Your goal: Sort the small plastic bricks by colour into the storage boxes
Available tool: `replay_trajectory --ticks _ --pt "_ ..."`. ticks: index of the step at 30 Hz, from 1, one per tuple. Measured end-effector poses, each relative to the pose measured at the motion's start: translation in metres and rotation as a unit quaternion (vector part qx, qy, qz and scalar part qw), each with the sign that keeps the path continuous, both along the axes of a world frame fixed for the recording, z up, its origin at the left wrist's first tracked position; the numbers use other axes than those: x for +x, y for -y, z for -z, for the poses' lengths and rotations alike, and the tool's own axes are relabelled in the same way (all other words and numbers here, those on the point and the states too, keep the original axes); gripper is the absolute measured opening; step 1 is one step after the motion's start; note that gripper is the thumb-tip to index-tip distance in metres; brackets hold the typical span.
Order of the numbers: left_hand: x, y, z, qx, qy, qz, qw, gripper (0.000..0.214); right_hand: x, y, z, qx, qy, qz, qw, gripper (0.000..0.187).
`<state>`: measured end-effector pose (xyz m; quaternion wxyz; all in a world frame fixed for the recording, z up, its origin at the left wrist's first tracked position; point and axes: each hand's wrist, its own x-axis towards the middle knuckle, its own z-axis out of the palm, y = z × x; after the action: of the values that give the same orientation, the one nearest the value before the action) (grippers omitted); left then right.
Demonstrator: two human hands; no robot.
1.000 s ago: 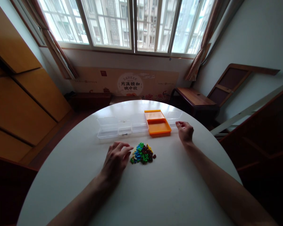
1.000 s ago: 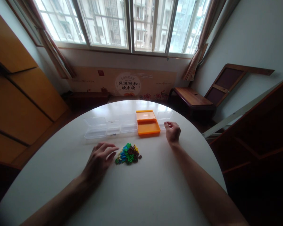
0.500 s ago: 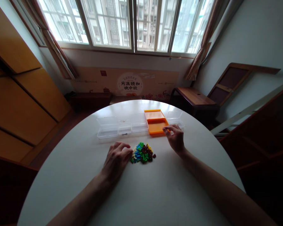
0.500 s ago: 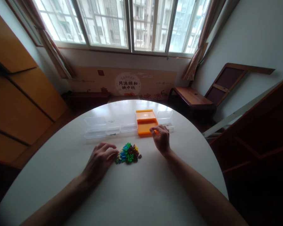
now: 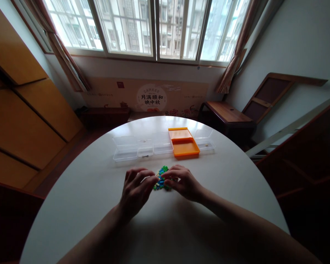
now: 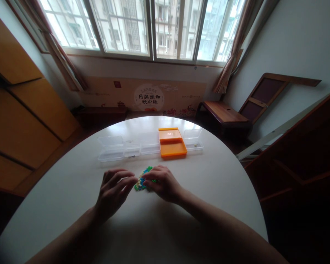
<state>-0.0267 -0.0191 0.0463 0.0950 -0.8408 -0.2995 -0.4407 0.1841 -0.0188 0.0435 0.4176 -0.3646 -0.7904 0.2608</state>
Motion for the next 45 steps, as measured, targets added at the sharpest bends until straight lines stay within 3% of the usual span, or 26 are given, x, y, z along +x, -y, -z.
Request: replay_trajectory --ticks 6,15,22,26,31,36,45 --pt "0.003 0.004 -0.006 0.024 -0.015 0.028 0.999 0.018 -0.011 0.005 0.003 0.003 -0.023 0.000 1.000 0.013" --pt "0.001 0.001 -0.003 -0.002 -0.022 0.029 0.999 0.012 -0.001 -0.004 0.006 0.019 -0.018 0.032 0.999 0.013" --pt "0.000 -0.004 0.001 -0.006 -0.012 0.003 1.000 0.012 0.055 -0.047 0.014 0.031 -0.043 0.223 0.973 0.021" --pt "0.001 -0.005 0.001 -0.015 -0.020 -0.004 1.000 0.007 0.099 -0.072 0.021 0.047 -0.033 0.369 0.928 0.029" --pt "-0.001 -0.007 0.003 -0.030 -0.038 -0.011 0.999 0.003 0.140 -0.086 0.034 0.067 -0.002 0.472 0.879 0.039" --pt "-0.001 -0.008 0.006 -0.035 -0.045 -0.017 0.998 0.006 0.151 -0.092 0.043 0.041 -0.007 0.491 0.870 0.041" --pt "-0.003 -0.012 0.011 -0.052 -0.073 -0.038 0.995 0.011 0.146 -0.086 0.037 0.034 -0.064 0.486 0.871 0.038"
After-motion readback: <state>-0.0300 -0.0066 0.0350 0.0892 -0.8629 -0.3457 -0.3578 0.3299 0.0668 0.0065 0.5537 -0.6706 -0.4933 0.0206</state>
